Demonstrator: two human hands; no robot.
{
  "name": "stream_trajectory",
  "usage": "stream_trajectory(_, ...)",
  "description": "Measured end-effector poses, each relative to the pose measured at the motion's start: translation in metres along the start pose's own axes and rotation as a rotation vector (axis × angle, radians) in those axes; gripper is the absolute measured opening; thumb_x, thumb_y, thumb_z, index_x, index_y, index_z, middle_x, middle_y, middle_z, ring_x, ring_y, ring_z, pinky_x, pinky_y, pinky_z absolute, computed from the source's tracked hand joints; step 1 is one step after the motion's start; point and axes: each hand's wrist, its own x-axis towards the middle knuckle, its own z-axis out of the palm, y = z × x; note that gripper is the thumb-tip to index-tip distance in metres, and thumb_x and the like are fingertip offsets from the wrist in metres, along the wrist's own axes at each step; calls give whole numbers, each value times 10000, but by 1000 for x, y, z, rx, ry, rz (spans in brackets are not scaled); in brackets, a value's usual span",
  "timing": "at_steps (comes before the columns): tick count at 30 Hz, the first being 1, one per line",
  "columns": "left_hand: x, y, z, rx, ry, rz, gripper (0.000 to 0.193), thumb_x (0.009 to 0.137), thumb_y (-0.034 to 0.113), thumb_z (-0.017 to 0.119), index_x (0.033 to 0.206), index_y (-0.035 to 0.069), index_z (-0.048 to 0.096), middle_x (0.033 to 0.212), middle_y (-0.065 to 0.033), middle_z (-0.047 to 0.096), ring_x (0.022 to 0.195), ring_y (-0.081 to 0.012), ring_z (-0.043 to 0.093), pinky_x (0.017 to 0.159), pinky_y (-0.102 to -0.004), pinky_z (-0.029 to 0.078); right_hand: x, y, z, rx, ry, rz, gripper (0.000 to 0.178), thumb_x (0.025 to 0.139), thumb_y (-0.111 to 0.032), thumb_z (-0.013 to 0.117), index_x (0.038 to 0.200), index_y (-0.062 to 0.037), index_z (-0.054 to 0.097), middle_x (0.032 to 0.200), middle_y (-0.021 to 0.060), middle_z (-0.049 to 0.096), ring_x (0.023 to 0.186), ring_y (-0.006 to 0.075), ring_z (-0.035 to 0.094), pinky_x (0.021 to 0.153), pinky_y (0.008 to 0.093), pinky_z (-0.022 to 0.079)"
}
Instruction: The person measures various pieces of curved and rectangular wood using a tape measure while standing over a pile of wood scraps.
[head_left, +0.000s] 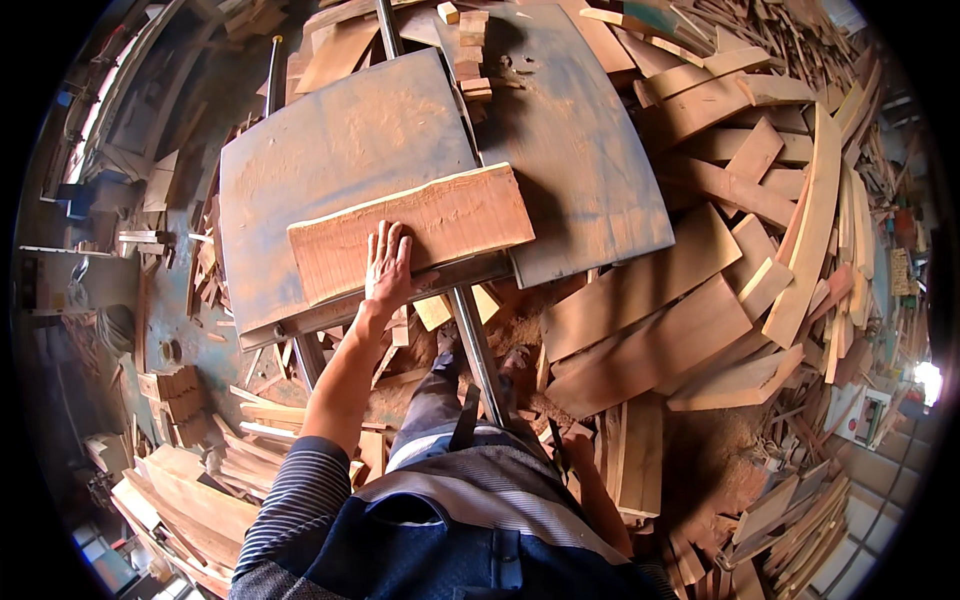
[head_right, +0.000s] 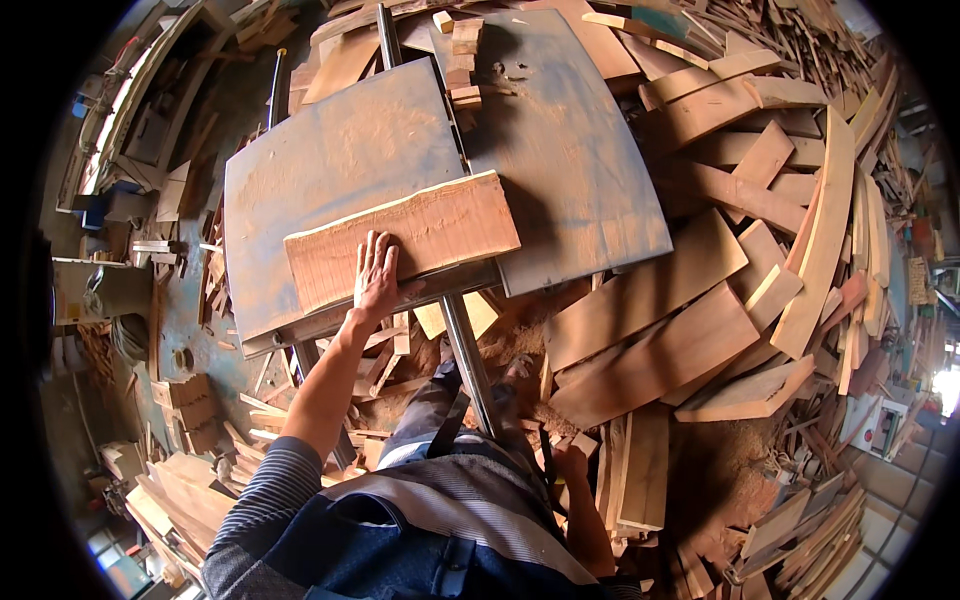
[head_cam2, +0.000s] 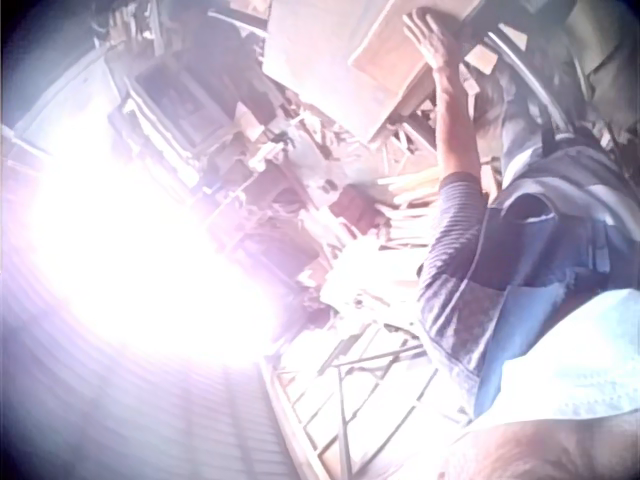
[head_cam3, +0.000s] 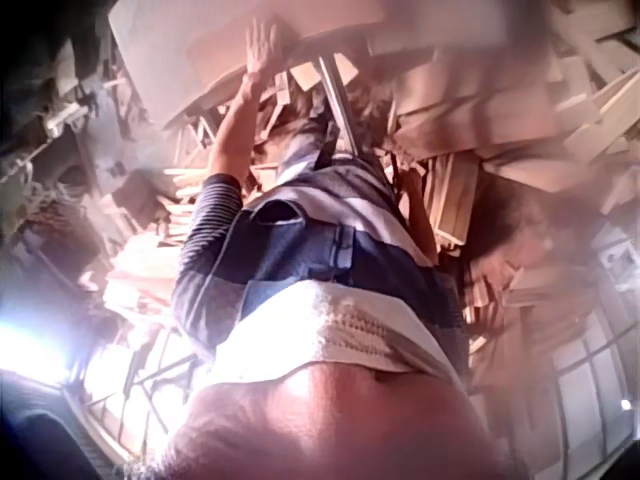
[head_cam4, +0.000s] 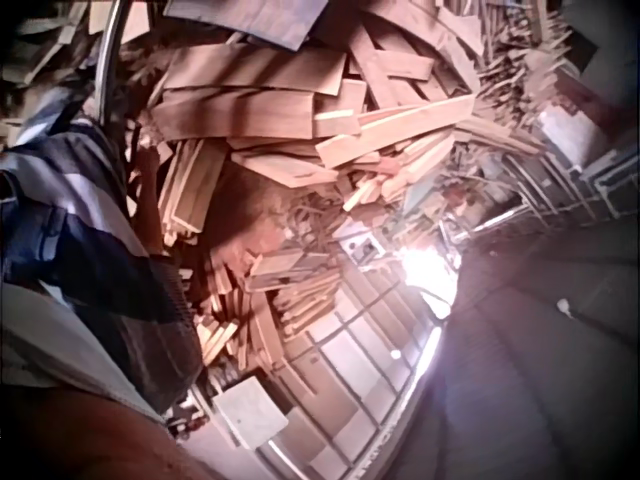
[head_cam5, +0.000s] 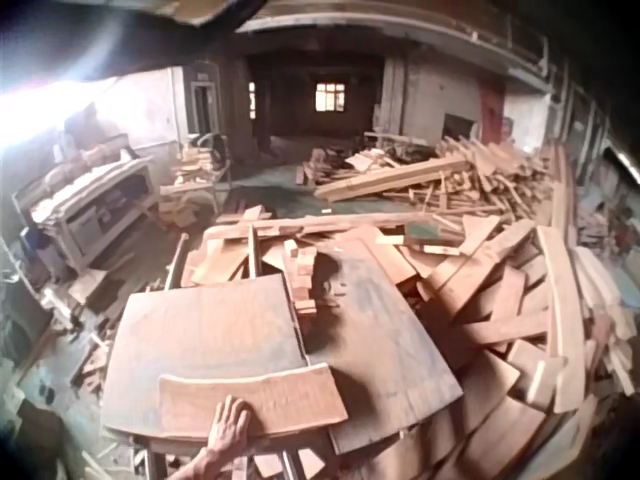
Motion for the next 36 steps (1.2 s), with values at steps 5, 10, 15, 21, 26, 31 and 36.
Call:
stream_trajectory(5,0,-31,-8,-1,39,-49,940,746,583,798,1361,-70,516,1546,-220,364,1503,-427,234,1225,-565,203,10,-76,-80,215,-174,22,329,815,-385,656,776,-62,700,754,182,667,708,381,669,660,473,529)
stream_trajectory(10,31,-41,-6,-5,97,-20,907,744,623,783,1324,-36,555,1511,-210,419,1481,-415,290,1216,-555,238,20,-94,-96,260,-201,195,326,807,-432,673,839,-118,752,853,173,698,828,383,687,755,473,551)
stream_trajectory(15,40,-59,-9,-2,143,-6,851,722,602,802,1271,-11,584,1470,-191,462,1447,-414,338,1200,-547,273,33,-141,-152,210,-173,10,263,799,-394,665,830,-157,774,864,152,711,826,368,688,746,440,547)
stream_trajectory(21,55,-62,-21,-55,187,27,811,670,554,840,1206,-7,606,1427,-186,489,1414,-406,374,1178,-545,303,57,-111,-128,230,-165,171,314,810,-378,663,897,-89,747,885,203,703,843,395,683,766,452,531)
stream_trajectory(26,64,-73,-12,-5,130,8,872,719,620,793,1277,-22,597,1474,-189,460,1457,-401,336,1218,-532,257,73,-107,-127,223,-142,184,329,780,-347,695,880,-36,733,860,227,687,822,371,680,766,437,511)
stream_trajectory(31,67,-82,-11,22,111,-15,888,724,638,782,1281,-28,595,1488,-193,453,1467,-403,328,1223,-521,256,84,-100,-128,269,-153,236,315,769,-329,695,843,-24,726,767,213,669,727,328,655,728,411,501)
stream_trajectory(36,78,-87,-12,35,65,-20,904,747,676,740,1324,-2,580,1511,-191,439,1482,-397,305,1230,-523,227,93,-74,-110,229,-212,255,352,784,-369,649,878,-40,733,885,205,690,849,362,648,781,441,497)
